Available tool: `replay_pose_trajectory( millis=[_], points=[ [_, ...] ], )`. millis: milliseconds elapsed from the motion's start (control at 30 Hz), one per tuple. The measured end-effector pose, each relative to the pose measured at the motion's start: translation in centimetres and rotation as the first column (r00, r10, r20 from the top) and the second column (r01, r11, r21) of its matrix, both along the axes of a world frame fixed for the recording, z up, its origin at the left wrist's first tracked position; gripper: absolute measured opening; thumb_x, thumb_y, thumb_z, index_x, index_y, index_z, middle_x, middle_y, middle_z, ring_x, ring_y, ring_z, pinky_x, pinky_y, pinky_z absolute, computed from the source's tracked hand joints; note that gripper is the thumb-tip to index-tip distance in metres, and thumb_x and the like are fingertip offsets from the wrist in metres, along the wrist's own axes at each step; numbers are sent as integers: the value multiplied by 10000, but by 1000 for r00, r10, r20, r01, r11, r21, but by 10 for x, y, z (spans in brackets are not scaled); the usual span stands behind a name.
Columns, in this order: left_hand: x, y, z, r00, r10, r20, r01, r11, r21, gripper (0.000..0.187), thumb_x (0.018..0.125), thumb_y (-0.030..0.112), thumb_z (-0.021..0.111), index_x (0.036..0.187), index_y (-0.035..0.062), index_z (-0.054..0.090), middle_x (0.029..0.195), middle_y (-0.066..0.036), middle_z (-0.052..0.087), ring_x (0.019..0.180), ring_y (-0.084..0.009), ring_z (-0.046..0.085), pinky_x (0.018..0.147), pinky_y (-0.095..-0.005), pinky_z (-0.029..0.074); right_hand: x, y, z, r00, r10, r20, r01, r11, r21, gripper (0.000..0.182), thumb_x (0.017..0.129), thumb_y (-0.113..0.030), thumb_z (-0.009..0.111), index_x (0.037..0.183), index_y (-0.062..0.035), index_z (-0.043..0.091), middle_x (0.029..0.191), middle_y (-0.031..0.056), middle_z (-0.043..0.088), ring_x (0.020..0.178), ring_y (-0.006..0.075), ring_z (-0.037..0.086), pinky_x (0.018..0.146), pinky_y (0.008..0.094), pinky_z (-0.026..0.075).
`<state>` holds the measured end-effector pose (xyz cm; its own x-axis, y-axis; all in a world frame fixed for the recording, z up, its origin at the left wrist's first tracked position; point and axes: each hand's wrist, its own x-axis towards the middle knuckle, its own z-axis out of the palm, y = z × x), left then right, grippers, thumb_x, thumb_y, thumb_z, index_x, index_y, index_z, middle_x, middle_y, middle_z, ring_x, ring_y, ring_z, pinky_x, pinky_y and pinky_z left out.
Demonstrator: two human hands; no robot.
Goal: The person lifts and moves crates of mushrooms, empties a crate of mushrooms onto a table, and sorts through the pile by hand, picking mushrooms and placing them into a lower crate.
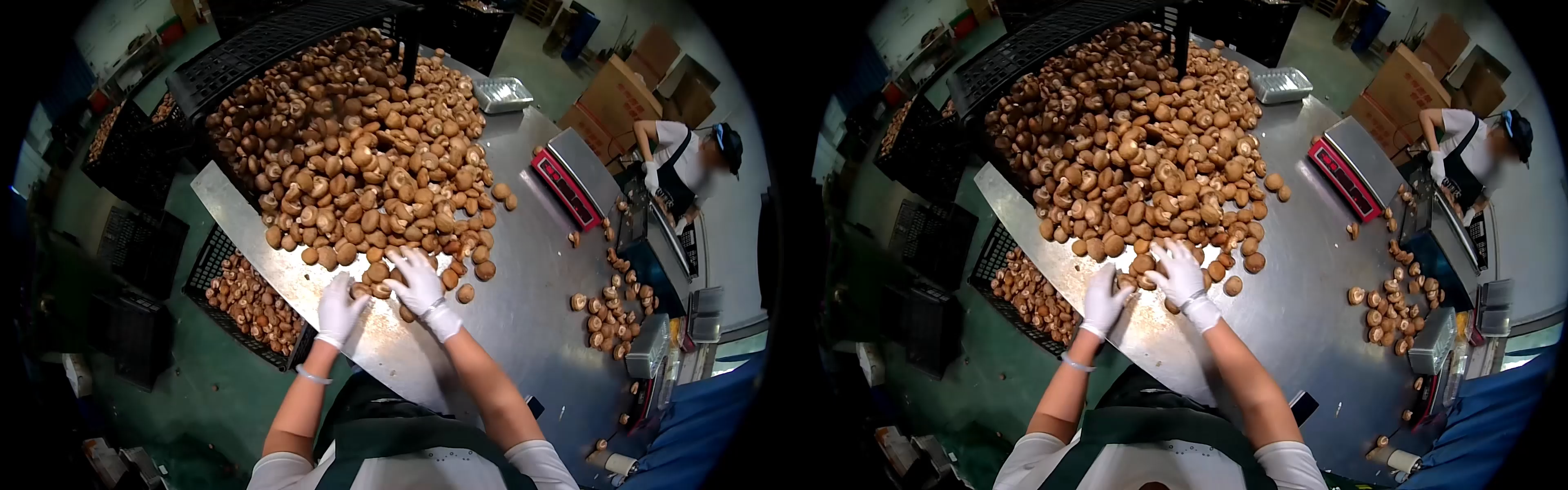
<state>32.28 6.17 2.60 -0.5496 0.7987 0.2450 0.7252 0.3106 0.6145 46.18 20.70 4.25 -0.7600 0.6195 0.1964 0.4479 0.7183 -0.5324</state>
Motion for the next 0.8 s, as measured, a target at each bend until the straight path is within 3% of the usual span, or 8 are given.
replay_pose_trajectory(
  millis=[233, 300, 367, 433, 467, 600, 700, 800],
  points=[
    [-14, -23, -31, 965, -99, 244, 99, 995, 12, 389, 771, 121, 658, 1139, 47, 556, 1071, -138, 554, 988, -317, 542, 862, -383, 461, -20, -39, -10, 991, 101, 91, -110, 989, 103, 311, 833, -222, 595, 1142, -184, 580, 1152, 76, 536, 1029, 301, 522, 849, 414, 445],
    [-25, -28, -32, 751, -120, 649, 114, 992, 52, 418, 772, 126, 663, 1165, 44, 547, 1073, -135, 557, 1018, -310, 543, 881, -382, 460, -6, -47, -12, 992, 88, 91, -102, 982, 160, 273, 813, -201, 610, 1085, -186, 604, 1107, 44, 546, 970, 282, 528, 803, 401, 449],
    [-23, -32, -25, 762, -182, 622, 161, 983, 90, 490, 769, 178, 685, 1218, 60, 527, 1141, -130, 550, 1048, -314, 535, 904, -384, 455, 3, -46, -13, 993, 32, 112, -45, 993, 113, 204, 802, -212, 642, 999, -161, 643, 1019, 63, 574, 949, 289, 549, 794, 392, 459],
    [-21, -25, -16, 946, -292, 139, 293, 956, 18, 592, 749, 262, 715, 1272, 88, 500, 1225, -130, 524, 1056, -319, 529, 910, -388, 453, -1, -44, -12, 991, -117, -65, 116, 993, -21, 154, 799, -229, 654, 916, -129, 649, 928, 86, 590, 876, 294, 576, 752, 388, 473],
    [-21, -20, -6, 926, -352, 138, 366, 926, -89, 689, 696, 319, 756, 1286, 81, 492, 1250, -146, 515, 1109, -311, 503, 947, -394, 431, -9, -39, -10, 983, -162, -86, 154, 984, -88, 154, 794, -235, 659, 885, -113, 639, 898, 95, 591, 840, 296, 582, 731, 386, 477],
    [-13, -3, -23, 867, -498, 13, 498, 865, -61, 438, 788, 305, 654, 1128, 51, 546, 1056, -133, 548, 1001, -303, 544, 838, -407, 468, -74, -24, 9, 996, -74, 41, 72, 997, 41, 269, 762, -274, 696, 928, -83, 605, 851, 122, 610, 777, 319, 617, 672, 385, 495],
    [-13, -15, -30, 873, -471, 126, 480, 876, -48, 398, 767, 276, 676, 1074, 39, 583, 1023, -149, 563, 961, -307, 568, 818, -374, 484, -126, -22, -1, 892, -54, 450, -37, 981, 191, 460, 724, -307, 730, 1060, -104, 490, 883, 124, 573, 782, 308, 626, 664, 389, 514],
    [-16, -48, -20, 828, -355, 434, 345, 933, 104, 402, 760, 236, 709, 1088, 38, 589, 999, -143, 575, 918, -281, 601, 809, -337, 493, -126, -26, -14, 926, -43, 375, -40, 976, 213, 485, 721, -305, 735, 1067, -110, 457, 913, 135, 539, 758, 302, 624, 644, 400, 519]
  ],
)
